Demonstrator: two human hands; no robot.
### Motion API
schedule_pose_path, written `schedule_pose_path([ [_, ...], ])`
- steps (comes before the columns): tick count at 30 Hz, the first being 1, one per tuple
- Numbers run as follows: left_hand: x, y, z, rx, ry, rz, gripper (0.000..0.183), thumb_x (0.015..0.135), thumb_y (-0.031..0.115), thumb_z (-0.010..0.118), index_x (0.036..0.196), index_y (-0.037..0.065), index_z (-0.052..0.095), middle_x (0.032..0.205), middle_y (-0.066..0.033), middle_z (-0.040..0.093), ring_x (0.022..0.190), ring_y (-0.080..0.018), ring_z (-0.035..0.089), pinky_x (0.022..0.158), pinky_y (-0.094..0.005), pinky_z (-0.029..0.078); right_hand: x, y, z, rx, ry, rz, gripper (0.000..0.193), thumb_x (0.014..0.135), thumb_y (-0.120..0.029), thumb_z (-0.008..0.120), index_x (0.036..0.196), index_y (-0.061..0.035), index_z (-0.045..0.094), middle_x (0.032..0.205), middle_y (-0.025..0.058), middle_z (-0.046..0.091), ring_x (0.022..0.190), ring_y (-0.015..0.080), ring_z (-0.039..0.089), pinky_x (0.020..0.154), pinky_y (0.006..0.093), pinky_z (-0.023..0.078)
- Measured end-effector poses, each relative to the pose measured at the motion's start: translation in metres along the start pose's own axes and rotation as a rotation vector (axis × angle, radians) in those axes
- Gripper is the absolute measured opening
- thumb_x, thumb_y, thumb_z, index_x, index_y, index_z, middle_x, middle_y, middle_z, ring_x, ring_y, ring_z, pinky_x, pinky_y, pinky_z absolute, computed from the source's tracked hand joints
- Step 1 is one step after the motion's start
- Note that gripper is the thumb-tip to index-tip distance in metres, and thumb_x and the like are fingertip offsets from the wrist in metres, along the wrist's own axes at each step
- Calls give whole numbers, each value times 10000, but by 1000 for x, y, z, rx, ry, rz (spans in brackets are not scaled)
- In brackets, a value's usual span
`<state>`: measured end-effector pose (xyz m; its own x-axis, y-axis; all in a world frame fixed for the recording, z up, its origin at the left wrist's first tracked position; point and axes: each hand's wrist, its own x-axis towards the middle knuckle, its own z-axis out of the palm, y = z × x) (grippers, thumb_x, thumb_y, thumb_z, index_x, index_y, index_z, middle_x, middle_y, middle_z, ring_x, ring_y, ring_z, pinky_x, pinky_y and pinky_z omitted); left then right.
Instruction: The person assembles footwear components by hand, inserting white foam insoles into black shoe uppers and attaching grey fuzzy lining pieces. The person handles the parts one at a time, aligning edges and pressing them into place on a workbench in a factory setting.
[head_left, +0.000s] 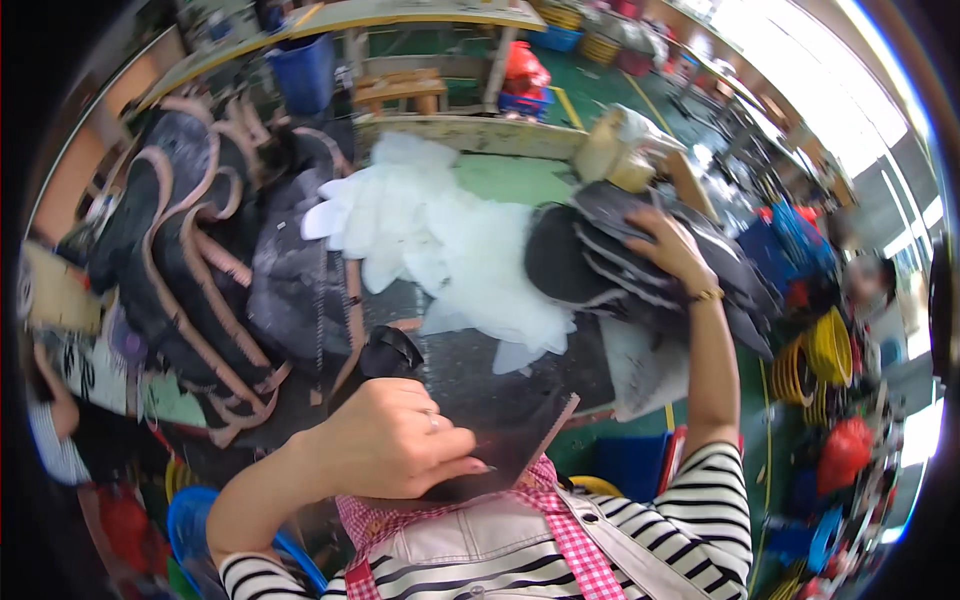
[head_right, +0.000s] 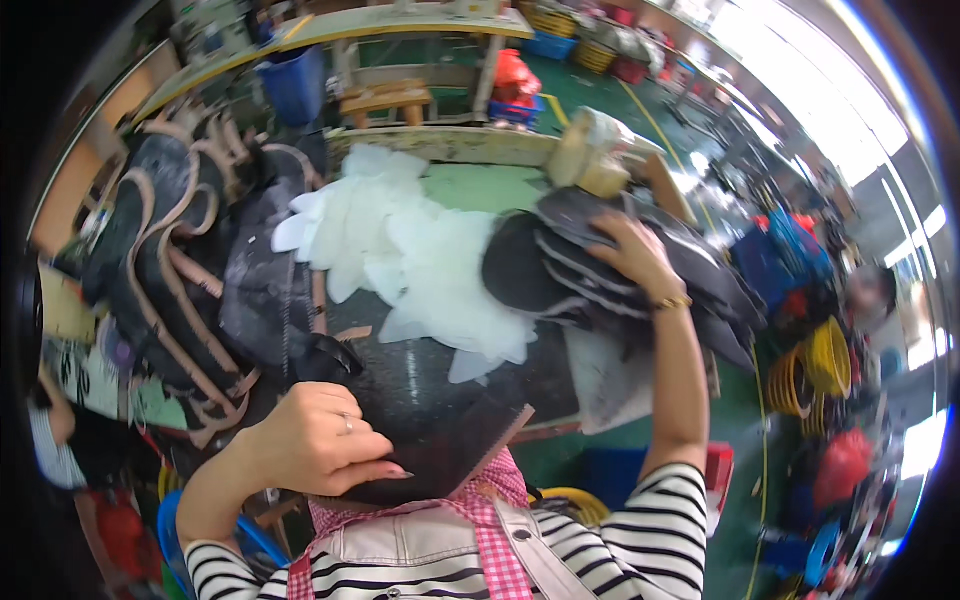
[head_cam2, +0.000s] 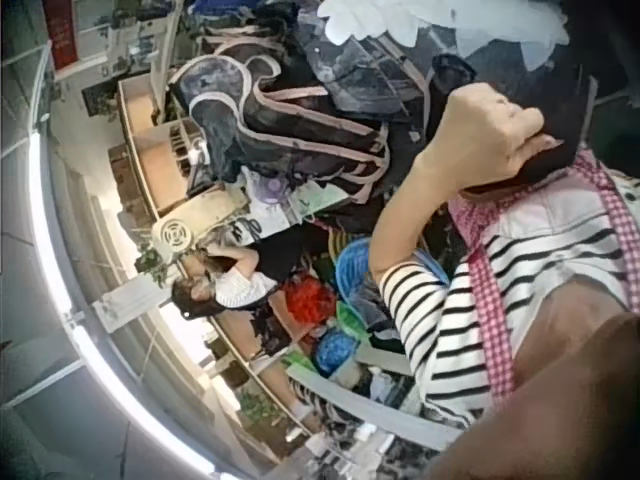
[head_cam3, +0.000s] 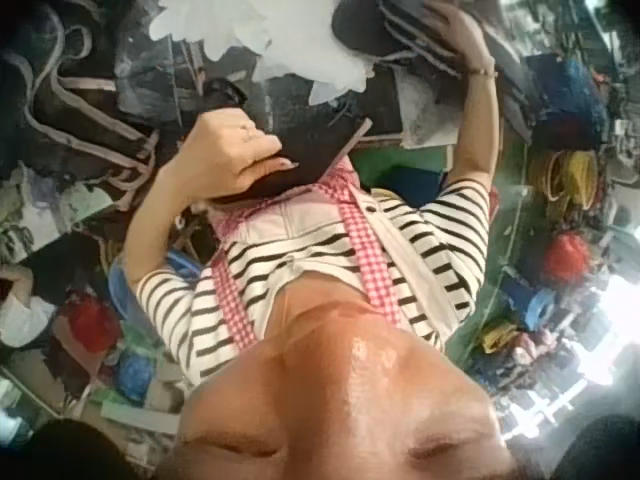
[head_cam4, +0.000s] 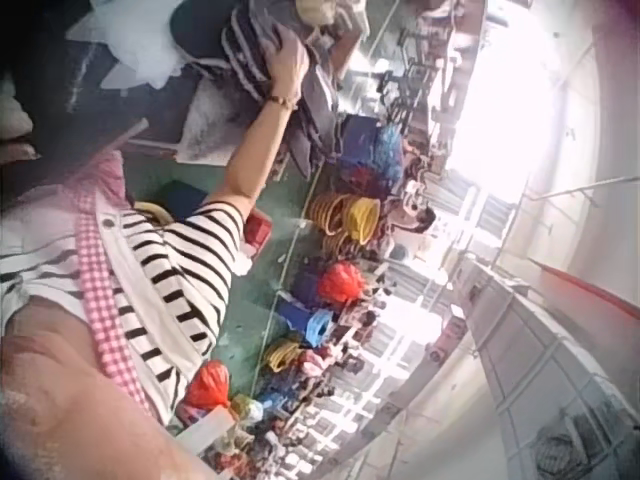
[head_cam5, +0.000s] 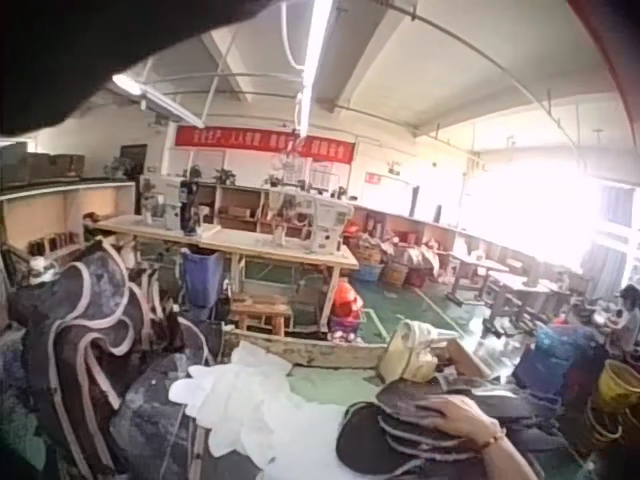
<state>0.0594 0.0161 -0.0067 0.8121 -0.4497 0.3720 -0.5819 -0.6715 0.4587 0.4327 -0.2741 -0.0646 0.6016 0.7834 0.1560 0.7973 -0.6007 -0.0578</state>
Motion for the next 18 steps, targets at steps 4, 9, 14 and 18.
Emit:
schedule_pose_path([
  [4,-5,-1,-6,-159,-25,-130,361,858,354,657,653,98,504,477,-88,471,453,-302,524,451,-391,398,1,55,15,388,-121,286,268,914,-259,615,848,1,615,722,54,589,708,133,518,666,293,427],
  [9,-20,2,-3,-298,-3,-286,420,887,380,633,623,87,489,465,-129,461,453,-346,518,429,-402,378,12,96,-12,1598,1014,604,259,954,-189,573,1073,34,629,1077,94,647,974,195,620,863,355,499],
  [14,-15,1,7,-363,-7,-454,325,844,407,678,782,95,612,548,-115,573,522,-314,606,497,-370,452,4,9,-31,-138,687,-216,171,925,-113,541,1023,-27,651,895,114,646,841,174,597,820,307,459],
  [18,35,-22,32,-446,-124,-438,651,777,371,760,1300,68,519,516,-74,520,432,-151,490,484,-281,387,-4,-101,28,525,129,194,209,827,-167,562,787,31,617,570,107,477,513,143,427,516,340,391],
])
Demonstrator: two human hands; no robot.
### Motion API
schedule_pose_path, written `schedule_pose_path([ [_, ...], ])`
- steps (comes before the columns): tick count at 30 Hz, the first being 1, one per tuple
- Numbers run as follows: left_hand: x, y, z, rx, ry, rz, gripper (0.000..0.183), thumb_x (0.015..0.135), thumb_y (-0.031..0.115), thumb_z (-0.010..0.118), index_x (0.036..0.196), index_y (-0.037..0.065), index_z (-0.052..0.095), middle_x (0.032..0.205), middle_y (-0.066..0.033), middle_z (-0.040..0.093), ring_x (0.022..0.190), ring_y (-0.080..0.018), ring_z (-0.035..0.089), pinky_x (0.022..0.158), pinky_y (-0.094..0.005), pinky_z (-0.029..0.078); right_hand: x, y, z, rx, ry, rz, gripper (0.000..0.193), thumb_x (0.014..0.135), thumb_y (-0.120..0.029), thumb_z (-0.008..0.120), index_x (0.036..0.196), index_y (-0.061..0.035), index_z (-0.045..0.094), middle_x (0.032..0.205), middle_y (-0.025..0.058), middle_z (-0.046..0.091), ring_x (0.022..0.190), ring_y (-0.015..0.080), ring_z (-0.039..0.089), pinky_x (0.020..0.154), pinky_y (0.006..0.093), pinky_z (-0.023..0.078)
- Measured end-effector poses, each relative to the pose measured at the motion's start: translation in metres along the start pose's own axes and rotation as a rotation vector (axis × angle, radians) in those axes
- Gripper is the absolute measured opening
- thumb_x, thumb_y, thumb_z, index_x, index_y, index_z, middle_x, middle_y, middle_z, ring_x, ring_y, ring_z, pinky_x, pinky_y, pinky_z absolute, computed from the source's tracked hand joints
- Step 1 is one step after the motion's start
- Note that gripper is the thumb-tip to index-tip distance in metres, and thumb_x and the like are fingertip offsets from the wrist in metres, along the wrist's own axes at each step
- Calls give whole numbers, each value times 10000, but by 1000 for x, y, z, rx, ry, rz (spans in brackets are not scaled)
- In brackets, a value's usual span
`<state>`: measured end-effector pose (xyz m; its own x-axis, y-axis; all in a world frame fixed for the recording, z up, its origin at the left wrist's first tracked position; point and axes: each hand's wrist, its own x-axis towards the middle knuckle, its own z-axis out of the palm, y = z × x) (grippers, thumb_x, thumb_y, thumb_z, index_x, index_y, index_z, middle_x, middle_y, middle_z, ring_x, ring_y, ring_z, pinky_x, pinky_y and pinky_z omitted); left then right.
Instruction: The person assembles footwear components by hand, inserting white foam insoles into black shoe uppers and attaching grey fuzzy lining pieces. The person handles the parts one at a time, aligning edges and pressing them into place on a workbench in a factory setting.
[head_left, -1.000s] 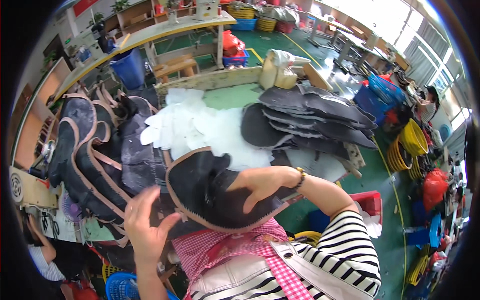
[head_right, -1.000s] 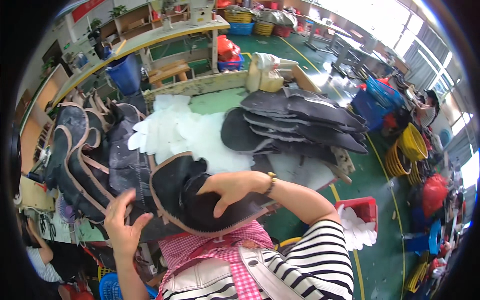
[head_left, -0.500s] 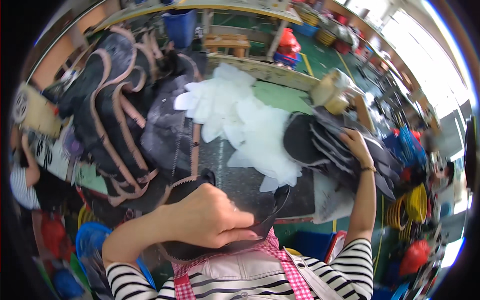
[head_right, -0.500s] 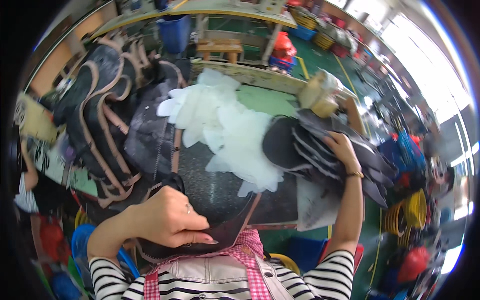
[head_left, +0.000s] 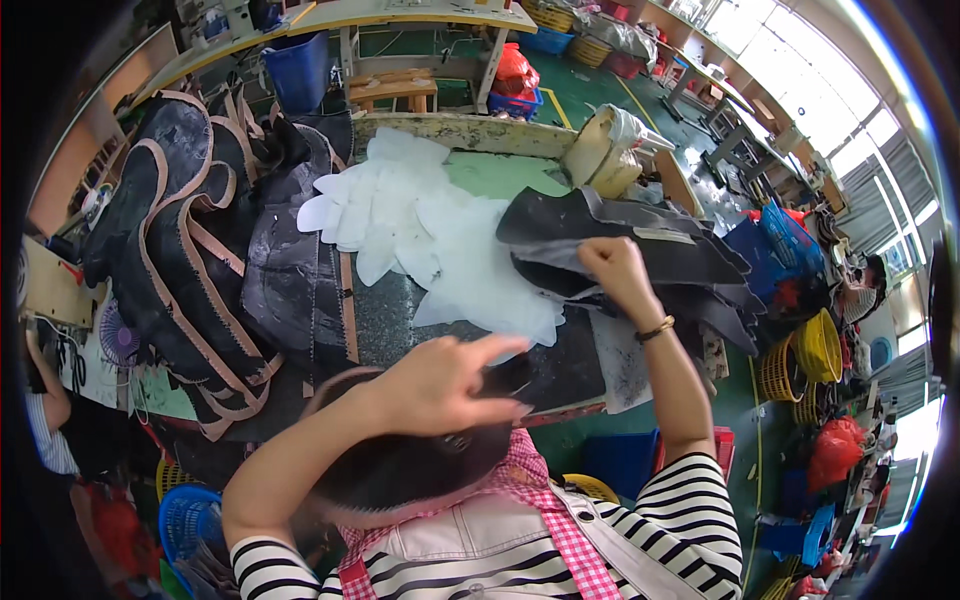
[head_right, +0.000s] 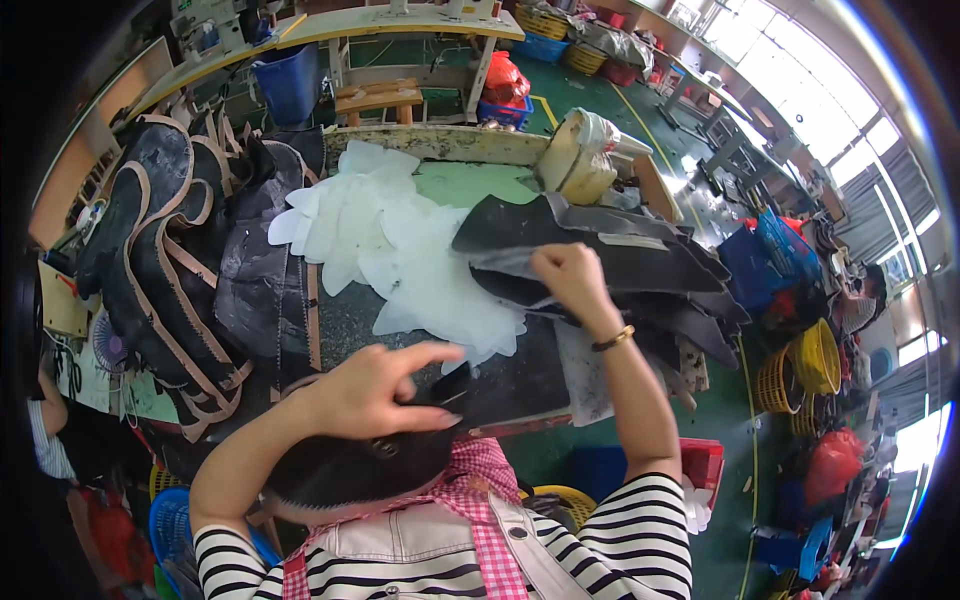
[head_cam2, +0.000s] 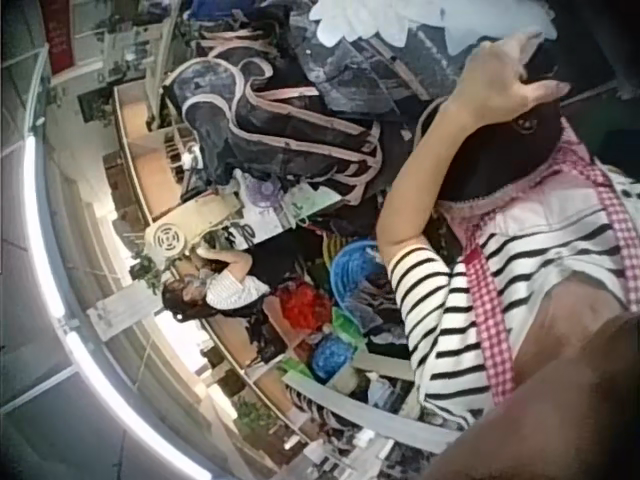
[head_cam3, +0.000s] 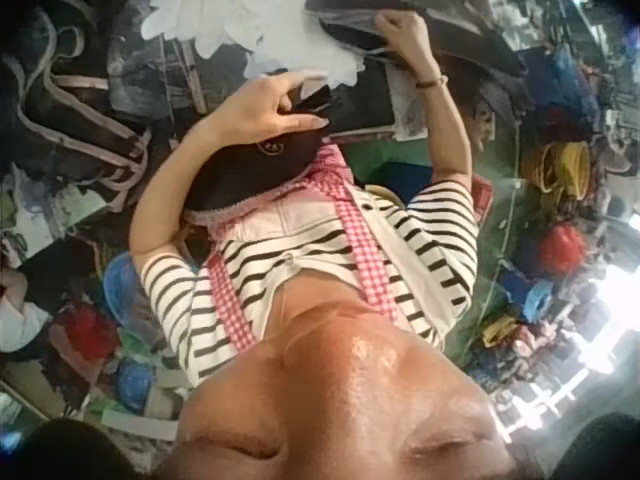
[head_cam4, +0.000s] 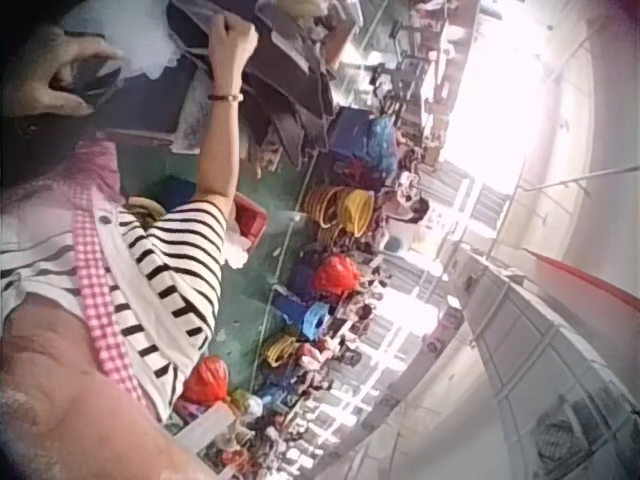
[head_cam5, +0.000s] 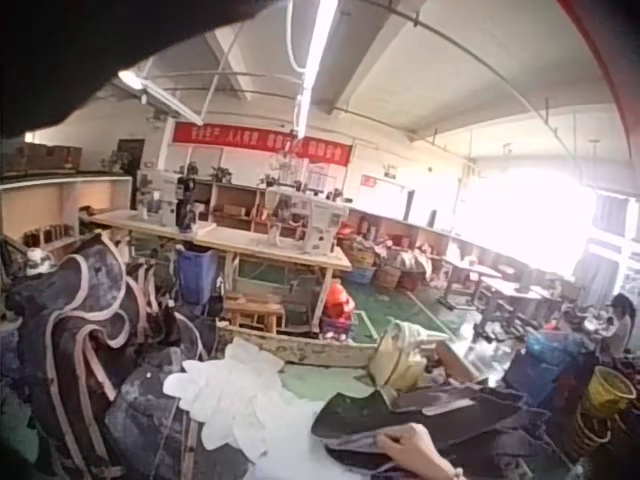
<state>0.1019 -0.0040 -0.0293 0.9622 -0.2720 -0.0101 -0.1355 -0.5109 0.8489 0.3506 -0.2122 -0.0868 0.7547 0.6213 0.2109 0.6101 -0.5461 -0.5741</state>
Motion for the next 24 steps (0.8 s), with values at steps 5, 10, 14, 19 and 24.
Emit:
schedule_pose_path([
  [5,99,-32,16,-12,15,120,1052,721,493,765,1468,-33,245,1116,-303,613,987,-347,633,894,-361,478,-5,-5,0,297,11,144,231,816,-168,570,734,47,589,529,29,441,547,50,390,491,309,338],
  [10,154,-44,18,176,16,33,1037,713,513,756,1472,0,269,1209,-263,600,1099,-354,605,981,-373,437,-1,11,-12,646,-79,307,244,863,-167,593,755,38,669,662,-53,559,591,41,433,507,260,324],
  [14,162,-66,17,185,-45,-140,787,705,525,738,1251,-19,578,1147,-200,651,1060,-334,627,940,-374,480,15,61,-45,1363,417,403,105,865,-191,665,930,-115,636,779,-8,611,691,107,568,592,256,475],
  [19,166,-62,22,178,82,-23,673,722,519,746,1125,-12,648,1082,-187,673,1018,-332,641,906,-389,493,-38,197,-254,1640,276,-446,365,960,-301,436,1140,-50,631,1143,153,657,1083,317,612,975,543,450],
  [24,108,-25,11,178,165,-172,594,799,568,658,855,-23,667,873,-246,661,851,-352,663,774,-418,504,-53,52,-259,1084,615,-313,299,951,-222,524,1184,-51,600,1187,104,638,1041,265,614,856,455,515],
])
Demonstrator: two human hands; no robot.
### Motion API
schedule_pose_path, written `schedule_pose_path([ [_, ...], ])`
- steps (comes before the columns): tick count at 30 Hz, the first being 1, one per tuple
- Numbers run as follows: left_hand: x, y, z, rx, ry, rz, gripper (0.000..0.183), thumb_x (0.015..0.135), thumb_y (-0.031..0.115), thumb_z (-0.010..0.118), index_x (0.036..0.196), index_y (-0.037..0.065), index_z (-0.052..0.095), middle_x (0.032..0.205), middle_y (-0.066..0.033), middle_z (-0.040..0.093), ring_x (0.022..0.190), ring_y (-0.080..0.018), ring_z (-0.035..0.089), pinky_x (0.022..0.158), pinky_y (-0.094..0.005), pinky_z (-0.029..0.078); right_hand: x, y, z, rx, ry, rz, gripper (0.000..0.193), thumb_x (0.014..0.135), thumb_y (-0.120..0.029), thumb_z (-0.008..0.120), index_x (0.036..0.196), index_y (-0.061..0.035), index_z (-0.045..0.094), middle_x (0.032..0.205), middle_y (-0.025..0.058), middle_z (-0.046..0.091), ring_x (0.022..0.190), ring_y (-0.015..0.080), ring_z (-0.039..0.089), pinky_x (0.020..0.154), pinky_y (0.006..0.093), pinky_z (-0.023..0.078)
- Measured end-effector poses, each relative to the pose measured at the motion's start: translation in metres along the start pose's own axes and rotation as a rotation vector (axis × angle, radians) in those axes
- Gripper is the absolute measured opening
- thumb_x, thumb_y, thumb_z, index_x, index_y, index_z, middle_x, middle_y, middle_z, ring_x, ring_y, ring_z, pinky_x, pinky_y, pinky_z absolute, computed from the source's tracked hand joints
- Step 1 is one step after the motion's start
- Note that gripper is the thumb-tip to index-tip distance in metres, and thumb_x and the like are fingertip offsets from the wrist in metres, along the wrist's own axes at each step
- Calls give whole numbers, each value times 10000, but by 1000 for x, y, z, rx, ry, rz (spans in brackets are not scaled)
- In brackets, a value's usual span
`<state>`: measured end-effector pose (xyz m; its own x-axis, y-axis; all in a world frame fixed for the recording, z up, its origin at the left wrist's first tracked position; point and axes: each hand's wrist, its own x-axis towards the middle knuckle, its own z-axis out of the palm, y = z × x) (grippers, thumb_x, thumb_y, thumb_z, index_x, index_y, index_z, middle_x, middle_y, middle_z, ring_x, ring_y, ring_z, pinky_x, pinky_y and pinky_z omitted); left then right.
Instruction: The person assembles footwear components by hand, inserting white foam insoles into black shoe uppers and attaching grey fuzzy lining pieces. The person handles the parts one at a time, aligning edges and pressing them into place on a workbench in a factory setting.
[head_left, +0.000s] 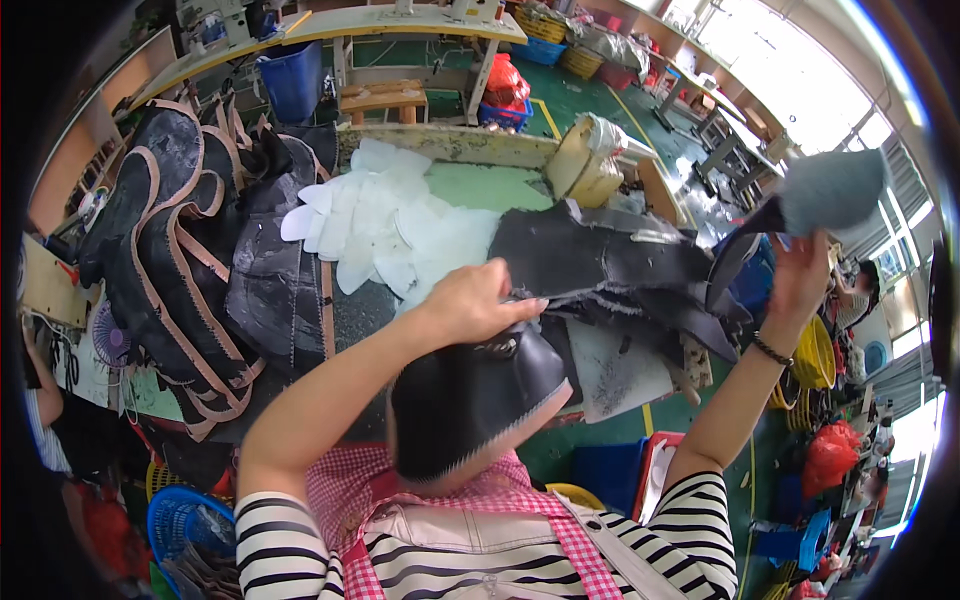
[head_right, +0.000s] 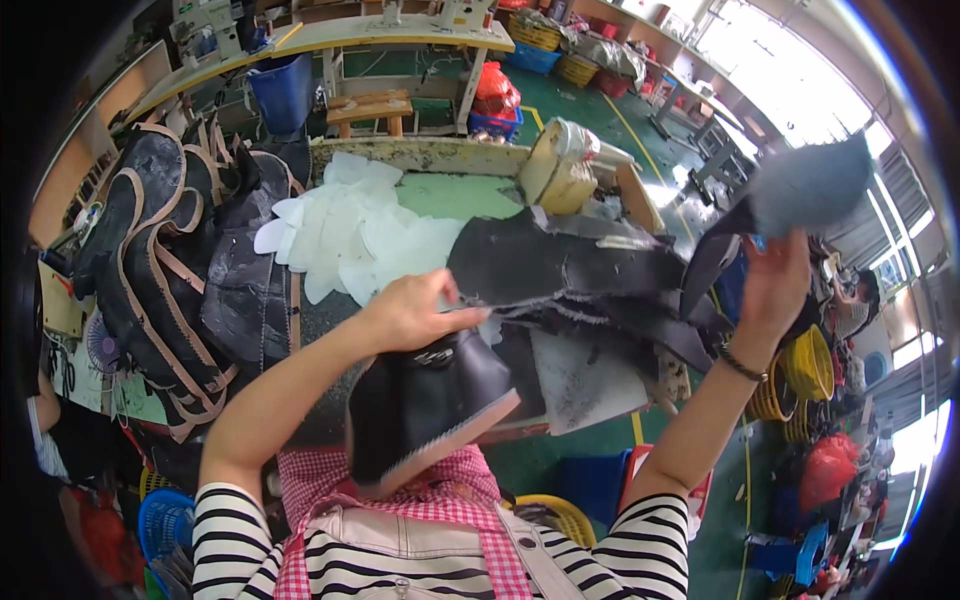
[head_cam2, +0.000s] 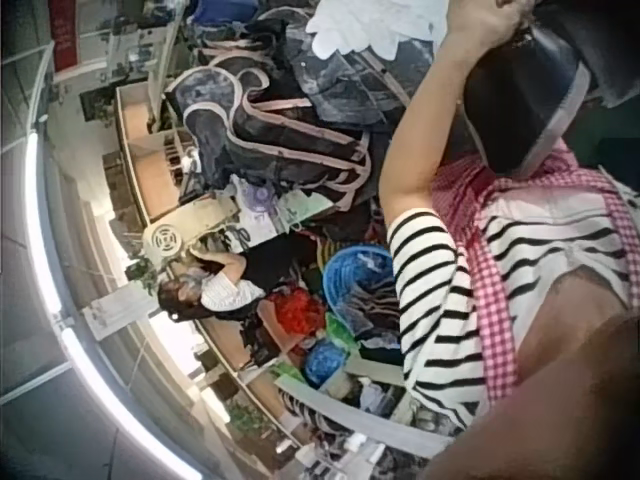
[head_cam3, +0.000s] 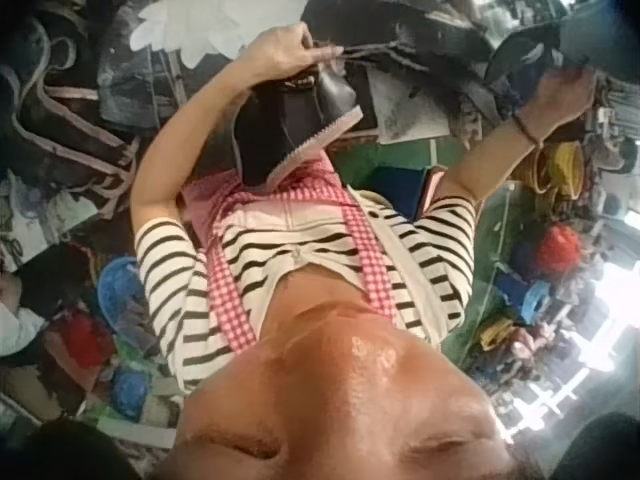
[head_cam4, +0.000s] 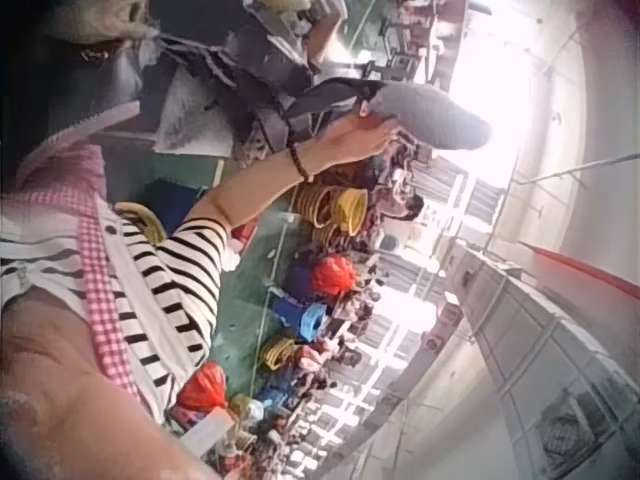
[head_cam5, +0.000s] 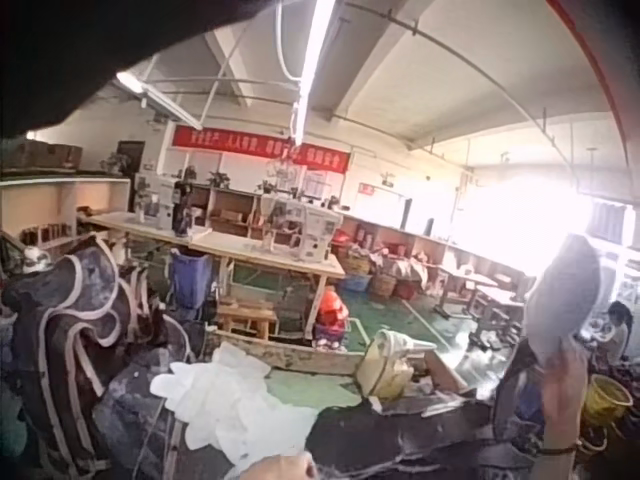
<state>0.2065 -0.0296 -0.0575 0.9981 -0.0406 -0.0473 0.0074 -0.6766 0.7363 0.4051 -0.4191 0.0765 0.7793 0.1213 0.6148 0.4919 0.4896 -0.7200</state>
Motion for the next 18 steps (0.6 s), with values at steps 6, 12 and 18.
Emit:
schedule_pose_path([
  [6,-136,47,-80,-63,-581,-31,569,922,482,538,668,-25,585,587,-216,547,556,-362,582,528,-427,429,-200,95,233,-630,-600,377,295,796,52,555,1072,-7,642,931,142,683,815,194,637,725,348,504],
  [12,-207,44,-104,-138,-625,0,312,951,302,541,854,9,586,589,-168,551,547,-372,555,498,-407,423,-334,170,305,-174,-1073,97,266,892,-156,581,1108,-17,650,1147,176,650,1158,307,586,925,363,484],
  [18,-213,34,-112,-47,-626,-32,256,958,274,533,890,33,588,586,-176,547,560,-380,552,499,-416,419,-292,140,226,440,-960,1096,662,935,-550,510,1183,57,599,1059,107,642,985,160,610,864,317,476],
])
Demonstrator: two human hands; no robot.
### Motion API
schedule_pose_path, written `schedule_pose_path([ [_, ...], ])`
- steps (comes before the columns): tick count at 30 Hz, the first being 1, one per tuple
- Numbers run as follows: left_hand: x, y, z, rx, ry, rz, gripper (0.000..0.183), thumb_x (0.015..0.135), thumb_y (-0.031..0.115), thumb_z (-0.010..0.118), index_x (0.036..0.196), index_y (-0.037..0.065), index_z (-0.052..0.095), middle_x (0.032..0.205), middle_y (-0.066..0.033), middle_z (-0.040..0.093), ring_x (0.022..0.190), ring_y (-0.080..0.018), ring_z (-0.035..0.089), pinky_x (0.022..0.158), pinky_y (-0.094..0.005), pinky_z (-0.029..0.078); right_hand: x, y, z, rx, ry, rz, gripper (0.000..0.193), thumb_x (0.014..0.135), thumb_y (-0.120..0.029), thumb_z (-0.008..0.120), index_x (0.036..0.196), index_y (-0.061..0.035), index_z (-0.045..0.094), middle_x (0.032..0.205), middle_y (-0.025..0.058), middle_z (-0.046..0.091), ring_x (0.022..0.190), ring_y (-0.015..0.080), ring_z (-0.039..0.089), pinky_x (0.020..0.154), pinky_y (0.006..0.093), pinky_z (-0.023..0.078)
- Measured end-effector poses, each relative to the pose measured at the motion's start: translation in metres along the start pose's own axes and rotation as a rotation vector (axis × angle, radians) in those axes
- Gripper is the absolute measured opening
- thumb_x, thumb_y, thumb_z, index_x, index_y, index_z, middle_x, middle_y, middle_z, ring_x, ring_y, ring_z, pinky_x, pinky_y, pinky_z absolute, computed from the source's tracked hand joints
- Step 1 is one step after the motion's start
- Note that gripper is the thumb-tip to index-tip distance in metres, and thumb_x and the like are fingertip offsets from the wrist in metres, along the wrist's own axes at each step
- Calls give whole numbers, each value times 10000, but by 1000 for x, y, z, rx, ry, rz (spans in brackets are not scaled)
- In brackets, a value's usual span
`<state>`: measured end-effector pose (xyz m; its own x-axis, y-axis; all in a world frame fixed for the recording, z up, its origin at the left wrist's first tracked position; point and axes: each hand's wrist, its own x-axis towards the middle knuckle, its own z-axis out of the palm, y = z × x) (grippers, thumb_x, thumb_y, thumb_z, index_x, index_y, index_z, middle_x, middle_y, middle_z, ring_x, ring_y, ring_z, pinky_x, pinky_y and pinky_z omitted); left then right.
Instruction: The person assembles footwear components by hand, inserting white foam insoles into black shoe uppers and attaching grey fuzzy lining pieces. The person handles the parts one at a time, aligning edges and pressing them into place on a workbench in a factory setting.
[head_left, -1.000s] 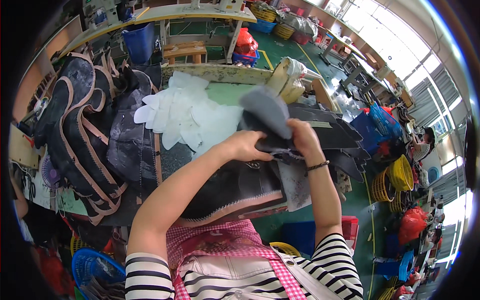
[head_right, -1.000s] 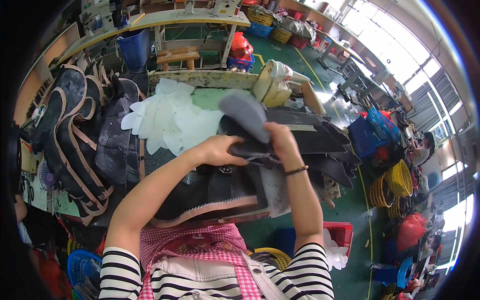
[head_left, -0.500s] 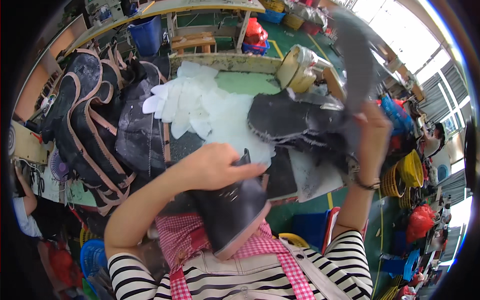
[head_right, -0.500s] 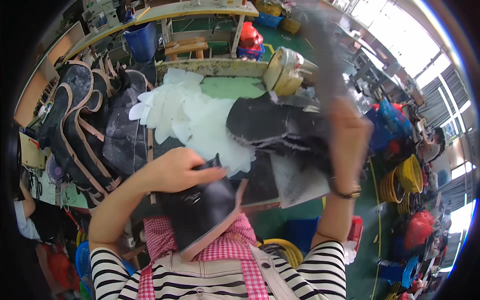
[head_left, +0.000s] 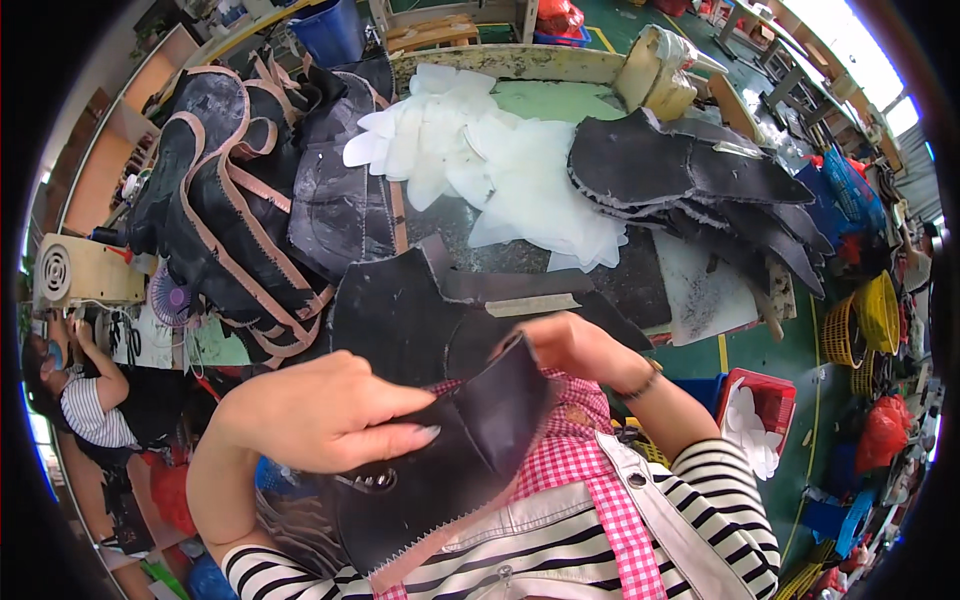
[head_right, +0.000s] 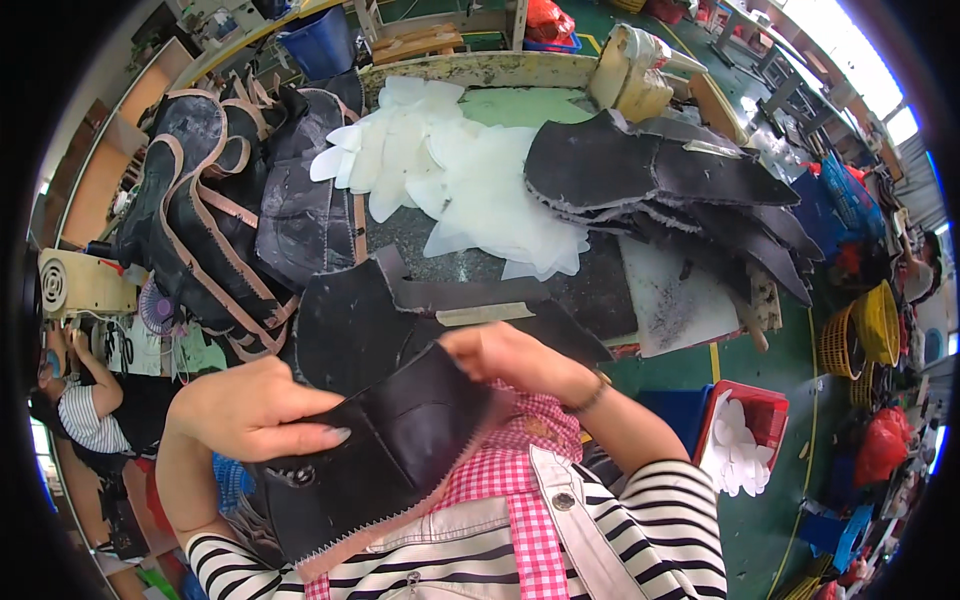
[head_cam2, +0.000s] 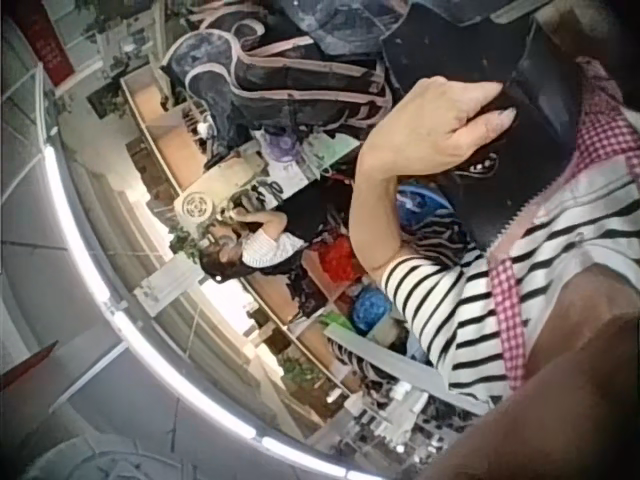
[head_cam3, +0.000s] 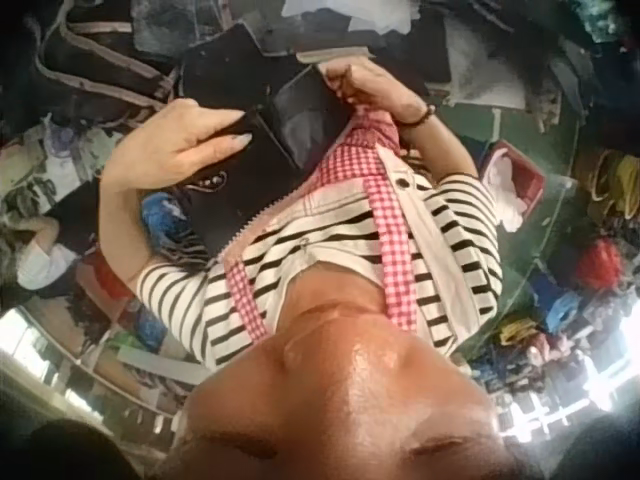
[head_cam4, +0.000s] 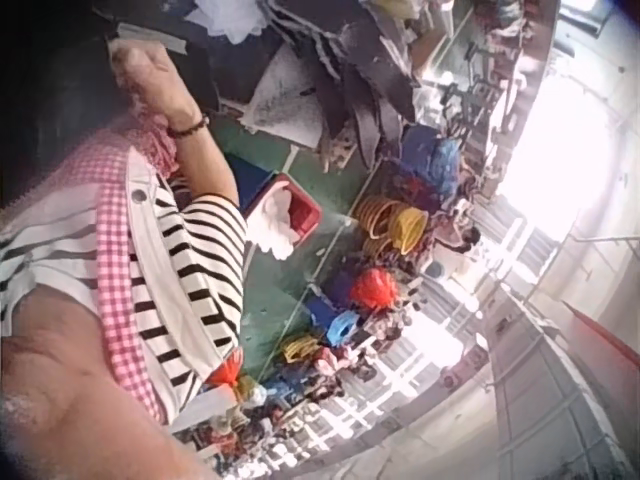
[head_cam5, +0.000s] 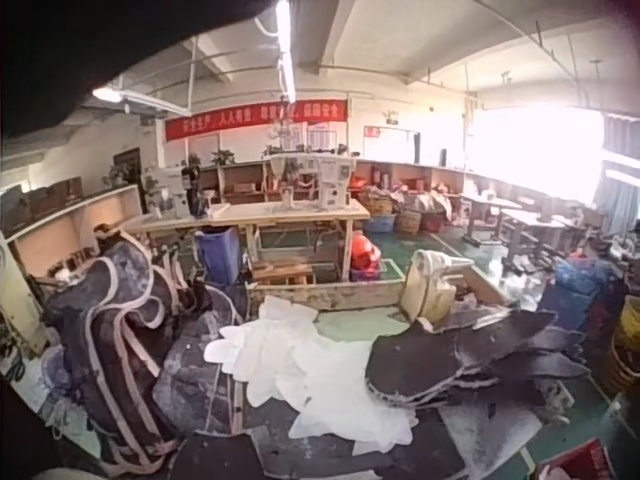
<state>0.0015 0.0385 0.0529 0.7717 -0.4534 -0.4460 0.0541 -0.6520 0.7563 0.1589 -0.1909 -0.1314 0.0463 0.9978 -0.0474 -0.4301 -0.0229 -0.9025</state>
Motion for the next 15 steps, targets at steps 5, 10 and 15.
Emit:
schedule_pose_path([
  [5,78,-3,-33,327,-68,28,357,936,373,548,886,31,634,719,-190,622,718,-384,607,640,-441,475,-61,-48,30,-572,624,62,477,882,-329,701,659,-19,416,620,-37,338,619,53,277,486,283,264],
  [10,174,-68,-43,326,-281,-164,539,921,526,510,1080,33,660,1003,-208,663,994,-368,613,853,-422,467,-52,-22,-20,-886,816,131,492,891,-303,668,667,21,375,593,79,238,585,112,256,485,333,263],
  [15,191,-125,-26,149,-224,-177,550,917,542,507,1105,48,657,998,-199,666,977,-357,622,845,-408,470,-35,-20,-37,-960,832,372,456,868,-353,662,676,41,535,569,213,474,525,351,454,532,416,380],
])
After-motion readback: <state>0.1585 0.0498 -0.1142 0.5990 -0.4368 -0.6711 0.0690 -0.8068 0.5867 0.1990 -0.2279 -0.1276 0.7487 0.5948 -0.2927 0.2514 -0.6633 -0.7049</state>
